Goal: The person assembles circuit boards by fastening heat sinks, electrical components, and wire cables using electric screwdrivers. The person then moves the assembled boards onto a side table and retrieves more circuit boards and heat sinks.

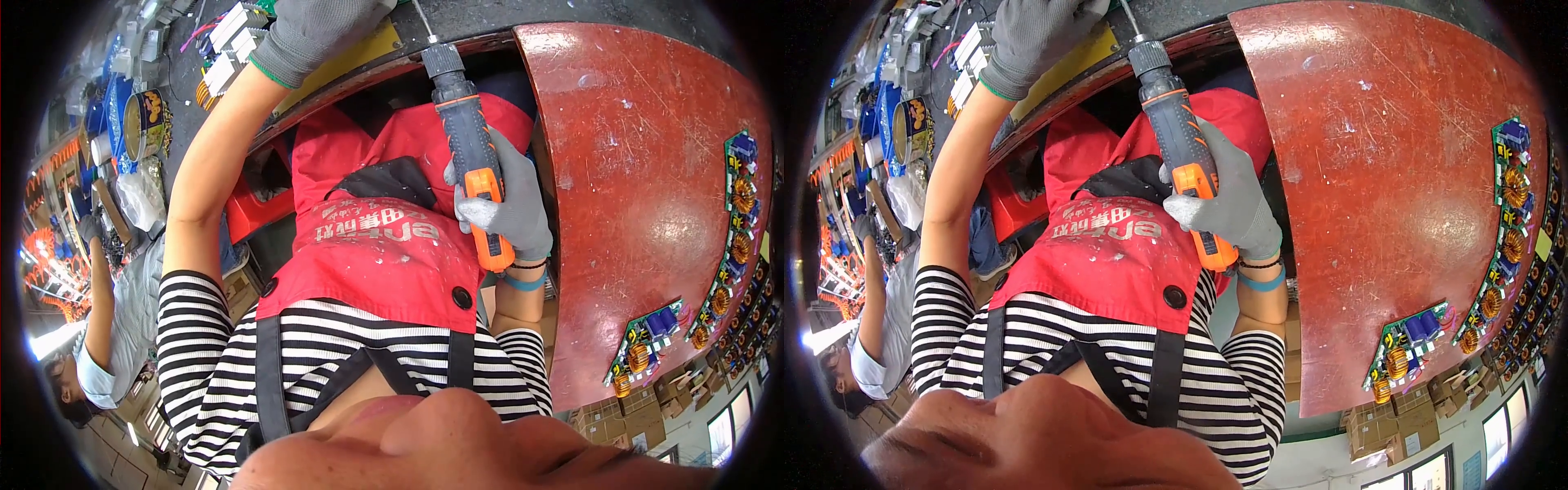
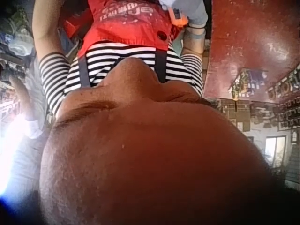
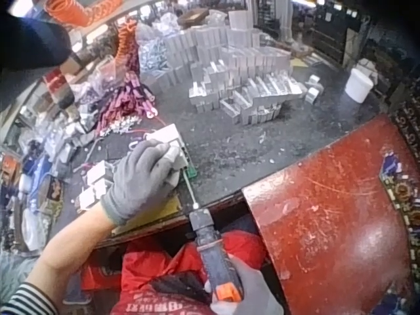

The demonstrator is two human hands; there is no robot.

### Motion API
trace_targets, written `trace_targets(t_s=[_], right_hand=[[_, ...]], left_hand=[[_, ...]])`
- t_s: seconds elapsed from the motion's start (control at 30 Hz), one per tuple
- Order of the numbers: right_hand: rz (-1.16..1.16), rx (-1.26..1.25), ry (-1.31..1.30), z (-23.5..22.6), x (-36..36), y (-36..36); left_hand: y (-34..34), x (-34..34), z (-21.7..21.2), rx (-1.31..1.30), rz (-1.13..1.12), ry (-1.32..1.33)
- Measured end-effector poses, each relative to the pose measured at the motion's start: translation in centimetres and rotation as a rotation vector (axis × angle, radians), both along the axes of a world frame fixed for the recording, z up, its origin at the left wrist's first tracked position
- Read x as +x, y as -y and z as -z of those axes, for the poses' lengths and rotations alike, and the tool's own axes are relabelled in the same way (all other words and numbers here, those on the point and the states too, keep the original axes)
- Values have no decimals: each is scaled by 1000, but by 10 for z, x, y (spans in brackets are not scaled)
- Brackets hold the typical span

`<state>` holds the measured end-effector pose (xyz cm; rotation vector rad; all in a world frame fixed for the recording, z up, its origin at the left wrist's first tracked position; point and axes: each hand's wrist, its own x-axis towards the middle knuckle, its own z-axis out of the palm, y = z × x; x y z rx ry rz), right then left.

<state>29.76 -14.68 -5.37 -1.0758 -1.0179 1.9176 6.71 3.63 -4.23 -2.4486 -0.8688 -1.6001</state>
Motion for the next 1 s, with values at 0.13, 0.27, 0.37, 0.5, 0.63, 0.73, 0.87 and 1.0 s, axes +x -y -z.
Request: trace_targets(t_s=[0.13, 0.27, 0.37, 0.5, 0.63, 0.73, 0.87, 1.0], right_hand=[[-3, 13, 47, -3, -1, -3], [-15, 17, 50, -2, 0, -5], [-15, 24, 63, -4, 0, -4], [3, -63, -22, -11, 0, -4], [26, -210, -235, -15, -1, -6], [58, -223, -325, -17, -2, -3], [110, -222, -269, -32, -6, 9], [215, -146, -319, -49, 0, 18]], left_hand=[[-2, -4, 3, 122, -152, -378], [-7, -6, 18, 46, -14, -33], [-7, -6, 17, 54, -27, -56], [8, -4, -18, 125, -320, -811], [-10, -5, 18, 139, -56, -98], [-19, -4, 22, 236, -46, -119], [4, -14, -12, 91, -260, -746], [19, -25, -11, -42, -310, -688]])
